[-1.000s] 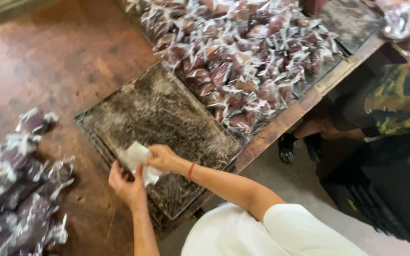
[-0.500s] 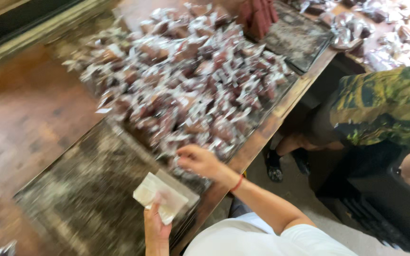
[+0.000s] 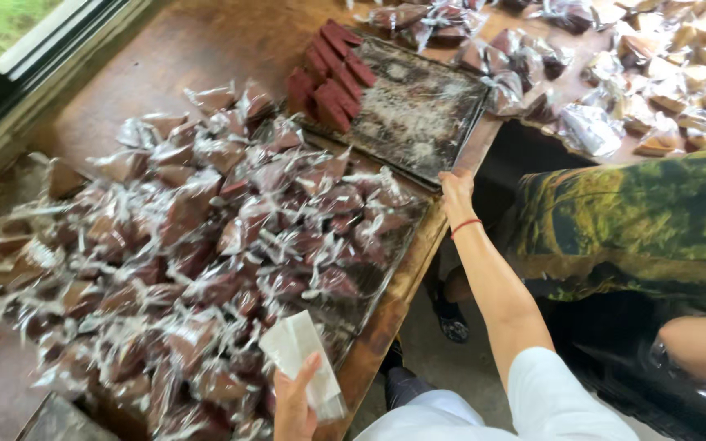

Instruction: The person places slices of guava paste into small plastic bags by hand and seals the bags on a production table.

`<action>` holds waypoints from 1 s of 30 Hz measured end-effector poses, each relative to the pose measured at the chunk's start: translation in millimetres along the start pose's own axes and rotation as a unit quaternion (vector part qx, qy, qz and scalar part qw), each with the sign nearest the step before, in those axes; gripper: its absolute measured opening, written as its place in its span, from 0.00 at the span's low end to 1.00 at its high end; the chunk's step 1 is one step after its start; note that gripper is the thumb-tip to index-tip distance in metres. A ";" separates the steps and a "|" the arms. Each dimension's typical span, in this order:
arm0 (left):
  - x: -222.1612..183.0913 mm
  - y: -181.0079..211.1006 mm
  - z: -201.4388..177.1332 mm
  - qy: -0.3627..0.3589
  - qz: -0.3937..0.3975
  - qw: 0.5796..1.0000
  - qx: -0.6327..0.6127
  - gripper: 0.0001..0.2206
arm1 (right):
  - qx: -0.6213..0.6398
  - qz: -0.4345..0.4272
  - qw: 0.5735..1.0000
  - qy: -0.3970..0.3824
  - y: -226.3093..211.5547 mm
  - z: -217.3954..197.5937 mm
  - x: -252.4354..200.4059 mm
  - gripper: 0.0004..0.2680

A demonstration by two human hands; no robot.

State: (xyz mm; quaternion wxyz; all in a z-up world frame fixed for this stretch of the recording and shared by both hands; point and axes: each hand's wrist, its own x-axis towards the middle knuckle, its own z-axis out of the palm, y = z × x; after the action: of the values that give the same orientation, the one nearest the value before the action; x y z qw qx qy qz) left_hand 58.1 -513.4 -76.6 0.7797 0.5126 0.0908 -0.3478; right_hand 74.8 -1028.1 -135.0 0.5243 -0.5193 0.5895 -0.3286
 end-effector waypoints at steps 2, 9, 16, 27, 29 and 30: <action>21.8 -14.2 16.8 -0.011 -0.045 0.999 -0.015 0.21 | -0.027 0.044 0.998 0.030 -14.7 3.5 19.4 0.13; 113.7 -11.6 118.2 -0.123 -0.143 0.978 -0.095 0.23 | 0.207 0.232 0.950 -0.037 -34.7 2.2 53.7 0.09; 267.3 -43.6 211.8 -0.144 -0.118 0.978 -0.091 0.18 | 0.207 0.249 0.927 -0.189 -41.9 19.0 52.9 0.07; 331.7 -34.7 276.1 -0.052 0.011 0.993 -0.110 0.16 | 0.220 0.172 0.903 -0.328 -17.7 3.4 12.9 0.08; 320.8 -29.8 270.1 -0.037 0.065 0.994 -0.082 0.19 | 0.252 0.197 0.901 -0.294 -23.6 0.2 20.1 0.09; 312.6 -28.8 265.1 -0.029 0.067 0.994 -0.084 0.19 | 0.247 0.201 0.899 -0.300 -27.4 -2.1 25.9 0.09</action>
State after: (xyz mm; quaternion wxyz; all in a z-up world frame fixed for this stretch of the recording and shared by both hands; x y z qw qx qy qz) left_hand 214.6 -889.3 -132.2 0.8437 0.4401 0.0625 -0.3009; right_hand 82.5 -1059.9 -116.2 0.8425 -0.3175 0.3964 -0.1798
